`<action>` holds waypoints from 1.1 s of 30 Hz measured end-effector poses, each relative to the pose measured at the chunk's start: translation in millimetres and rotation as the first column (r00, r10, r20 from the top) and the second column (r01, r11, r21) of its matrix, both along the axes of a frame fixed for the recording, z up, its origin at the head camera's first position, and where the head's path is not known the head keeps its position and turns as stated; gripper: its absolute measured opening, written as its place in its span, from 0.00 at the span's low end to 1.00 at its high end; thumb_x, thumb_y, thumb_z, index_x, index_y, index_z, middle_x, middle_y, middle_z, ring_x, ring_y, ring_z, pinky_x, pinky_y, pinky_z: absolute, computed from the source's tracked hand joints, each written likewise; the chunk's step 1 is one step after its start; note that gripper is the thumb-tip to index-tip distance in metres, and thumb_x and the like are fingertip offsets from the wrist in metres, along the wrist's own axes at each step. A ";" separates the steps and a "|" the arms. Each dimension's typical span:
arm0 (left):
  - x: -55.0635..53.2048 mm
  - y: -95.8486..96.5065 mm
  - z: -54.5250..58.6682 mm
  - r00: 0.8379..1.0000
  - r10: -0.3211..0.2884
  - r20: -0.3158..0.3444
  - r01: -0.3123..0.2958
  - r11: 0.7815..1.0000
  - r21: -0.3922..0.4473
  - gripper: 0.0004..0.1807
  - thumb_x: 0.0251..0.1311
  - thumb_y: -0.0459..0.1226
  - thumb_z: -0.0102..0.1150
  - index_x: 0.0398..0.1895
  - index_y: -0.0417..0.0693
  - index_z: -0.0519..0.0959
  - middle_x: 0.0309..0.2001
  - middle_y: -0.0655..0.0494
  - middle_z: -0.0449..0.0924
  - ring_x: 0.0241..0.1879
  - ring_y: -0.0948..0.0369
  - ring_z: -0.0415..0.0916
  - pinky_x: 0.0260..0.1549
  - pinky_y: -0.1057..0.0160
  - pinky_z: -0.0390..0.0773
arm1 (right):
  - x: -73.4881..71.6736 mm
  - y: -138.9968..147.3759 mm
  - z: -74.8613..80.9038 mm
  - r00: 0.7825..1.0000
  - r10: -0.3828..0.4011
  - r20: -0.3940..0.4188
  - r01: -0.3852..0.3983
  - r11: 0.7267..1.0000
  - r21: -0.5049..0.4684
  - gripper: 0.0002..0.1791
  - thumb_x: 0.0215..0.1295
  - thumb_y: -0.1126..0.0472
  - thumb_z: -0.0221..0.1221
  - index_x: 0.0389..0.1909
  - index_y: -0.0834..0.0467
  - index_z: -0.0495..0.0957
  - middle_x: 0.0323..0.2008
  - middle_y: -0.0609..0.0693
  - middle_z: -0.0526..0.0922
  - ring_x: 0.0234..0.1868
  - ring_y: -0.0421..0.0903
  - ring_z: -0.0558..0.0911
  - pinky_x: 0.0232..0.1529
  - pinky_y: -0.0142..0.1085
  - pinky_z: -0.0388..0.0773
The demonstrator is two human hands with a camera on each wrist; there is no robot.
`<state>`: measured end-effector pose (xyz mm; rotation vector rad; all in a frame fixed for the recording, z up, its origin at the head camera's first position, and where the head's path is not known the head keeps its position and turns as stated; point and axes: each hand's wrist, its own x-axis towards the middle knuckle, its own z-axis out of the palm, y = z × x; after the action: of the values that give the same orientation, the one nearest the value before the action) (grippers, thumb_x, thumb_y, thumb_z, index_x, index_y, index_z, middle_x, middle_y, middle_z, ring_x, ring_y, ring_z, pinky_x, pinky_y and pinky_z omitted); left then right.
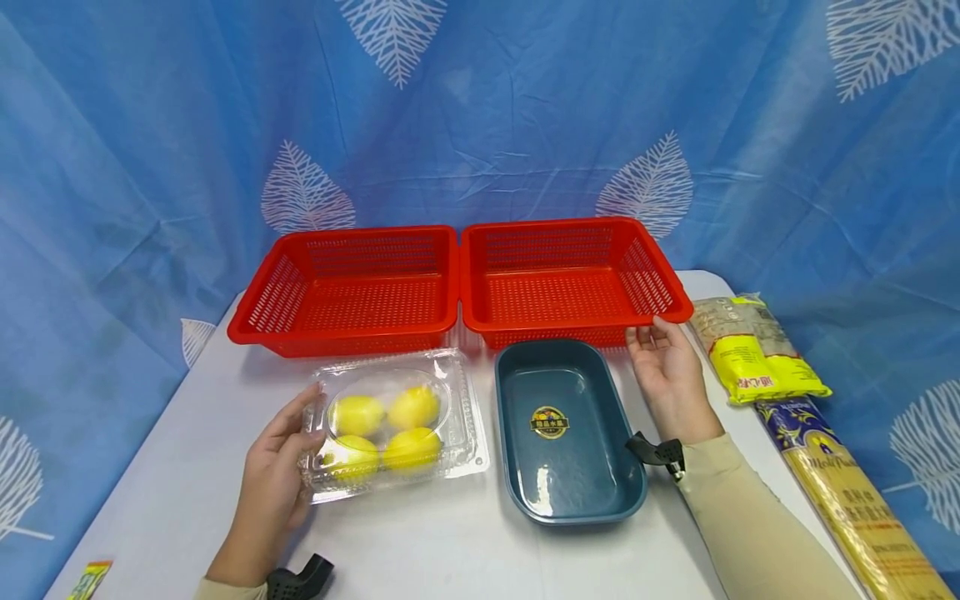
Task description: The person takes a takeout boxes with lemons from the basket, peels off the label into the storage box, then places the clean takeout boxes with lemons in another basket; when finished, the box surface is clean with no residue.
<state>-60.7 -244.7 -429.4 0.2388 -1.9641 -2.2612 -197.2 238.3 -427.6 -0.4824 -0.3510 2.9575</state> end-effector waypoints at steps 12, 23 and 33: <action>5.2 -9.3 41.9 0.990 0.118 0.079 -0.124 0.989 0.077 0.28 0.79 0.29 0.46 0.78 0.52 0.71 0.78 0.52 0.54 0.68 0.58 0.61 0.45 0.63 0.84 | -0.7 -2.1 0.8 1.000 0.008 -0.004 -0.008 1.000 0.016 0.38 0.73 0.73 0.59 0.78 0.47 0.60 0.57 0.50 0.75 0.49 0.47 0.74 0.54 0.38 0.81; -14.7 3.0 85.6 0.993 0.070 -0.094 -0.051 0.980 0.193 0.26 0.78 0.27 0.48 0.75 0.49 0.74 0.78 0.48 0.56 0.68 0.53 0.68 0.50 0.56 0.82 | 1.9 -0.7 0.7 1.000 0.002 0.010 -0.003 1.000 0.020 0.38 0.74 0.73 0.59 0.78 0.47 0.60 0.56 0.50 0.74 0.47 0.47 0.75 0.54 0.38 0.81; -46.7 27.2 106.2 0.985 0.048 -0.167 -0.018 0.984 0.179 0.26 0.75 0.27 0.53 0.73 0.51 0.77 0.77 0.50 0.58 0.65 0.52 0.69 0.49 0.61 0.84 | 1.5 0.3 -0.8 1.000 0.004 0.005 -0.004 0.999 0.032 0.40 0.73 0.73 0.61 0.79 0.46 0.59 0.59 0.49 0.74 0.51 0.46 0.74 0.56 0.38 0.81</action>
<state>-107.3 -217.5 -323.2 0.0906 -1.6667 -2.3501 -195.8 238.7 -428.5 -0.4857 -0.3991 2.9500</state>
